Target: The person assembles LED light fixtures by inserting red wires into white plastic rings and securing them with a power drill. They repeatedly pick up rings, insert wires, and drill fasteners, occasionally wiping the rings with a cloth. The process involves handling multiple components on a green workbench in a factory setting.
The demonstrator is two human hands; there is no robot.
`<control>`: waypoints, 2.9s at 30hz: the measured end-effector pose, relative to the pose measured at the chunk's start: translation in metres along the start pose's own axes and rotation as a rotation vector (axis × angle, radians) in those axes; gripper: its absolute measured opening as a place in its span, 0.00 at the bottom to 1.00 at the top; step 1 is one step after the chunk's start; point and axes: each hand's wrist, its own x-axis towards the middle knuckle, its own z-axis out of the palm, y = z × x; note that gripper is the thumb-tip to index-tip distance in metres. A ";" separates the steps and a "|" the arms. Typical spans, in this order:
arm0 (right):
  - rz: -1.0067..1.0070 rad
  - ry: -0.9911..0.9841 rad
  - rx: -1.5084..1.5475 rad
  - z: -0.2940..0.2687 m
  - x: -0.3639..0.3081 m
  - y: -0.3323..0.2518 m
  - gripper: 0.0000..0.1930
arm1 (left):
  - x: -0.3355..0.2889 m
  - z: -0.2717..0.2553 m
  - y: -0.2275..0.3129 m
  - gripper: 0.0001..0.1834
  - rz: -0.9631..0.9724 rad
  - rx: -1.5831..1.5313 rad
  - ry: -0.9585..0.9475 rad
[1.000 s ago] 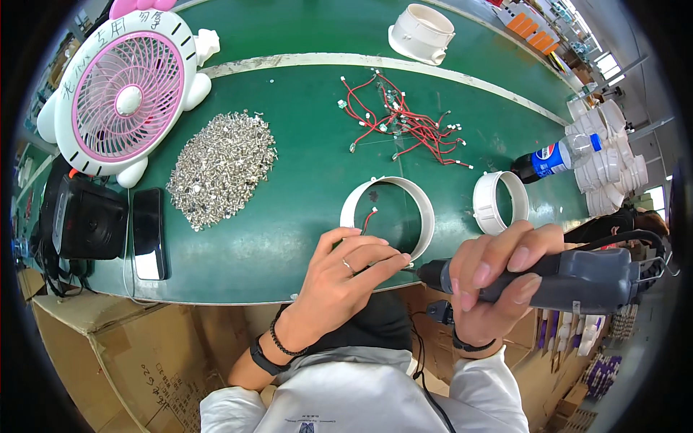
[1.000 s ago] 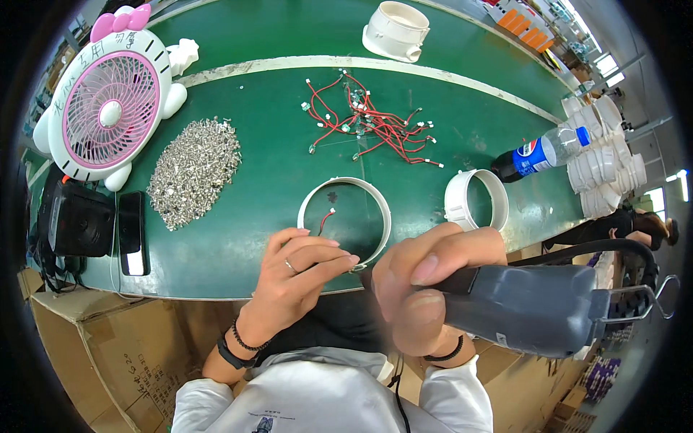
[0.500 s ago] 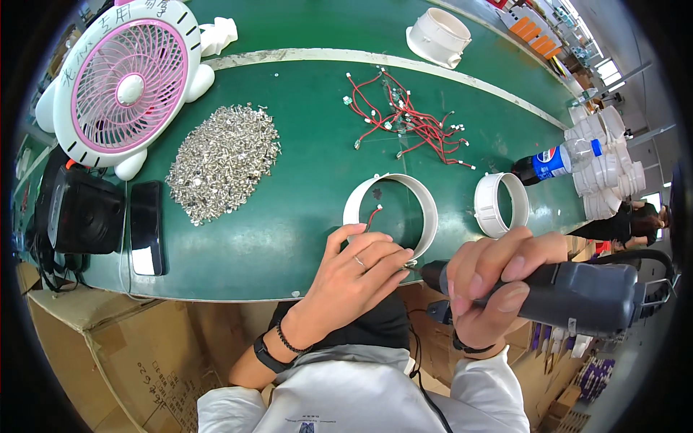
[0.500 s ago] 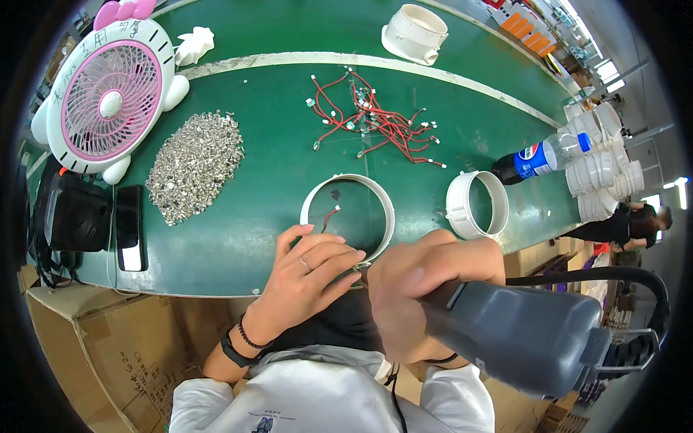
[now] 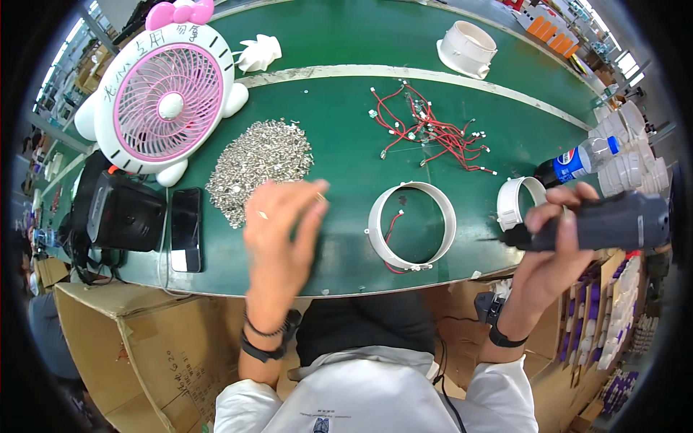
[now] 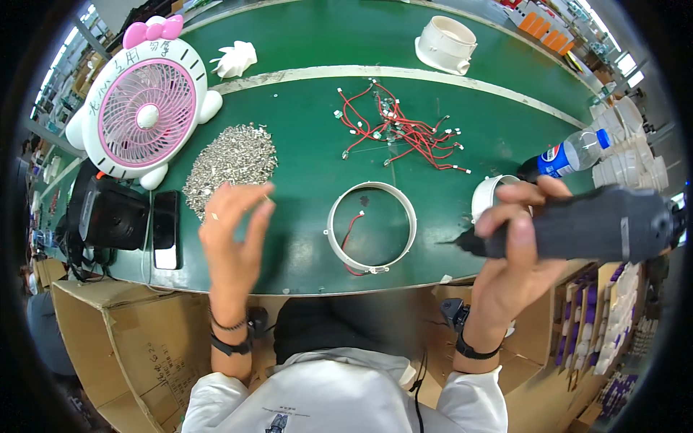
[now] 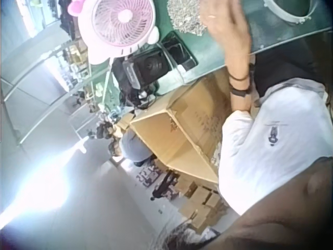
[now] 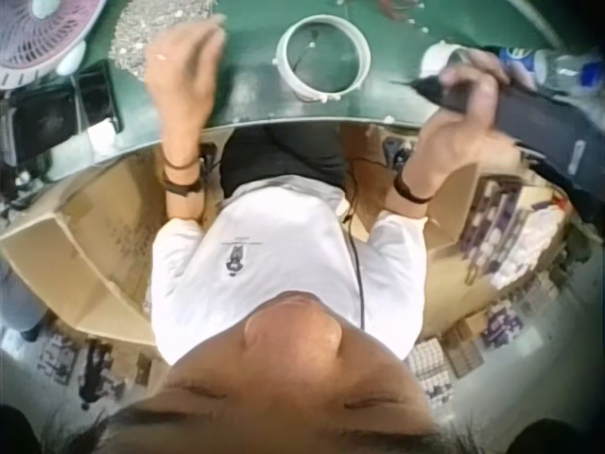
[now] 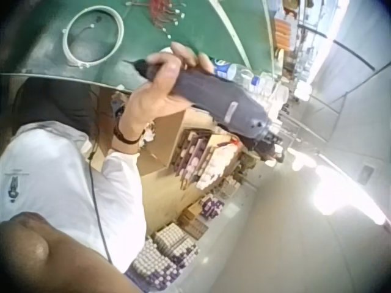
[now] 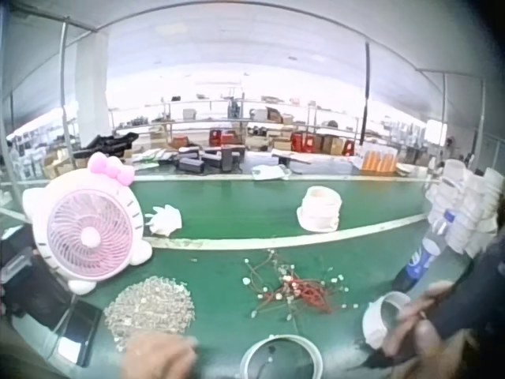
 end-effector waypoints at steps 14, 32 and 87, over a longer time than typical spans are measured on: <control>0.175 -0.453 -0.414 -0.020 -0.071 0.072 0.20 | -0.042 0.052 0.081 0.22 0.235 -0.098 -0.260; 0.198 -0.410 -0.474 -0.014 -0.076 0.065 0.20 | 0.100 -0.017 0.096 0.14 -0.069 -0.780 -0.361; 0.048 -0.356 -0.556 -0.022 -0.096 0.083 0.23 | -0.036 0.041 0.095 0.09 0.132 -0.182 -0.329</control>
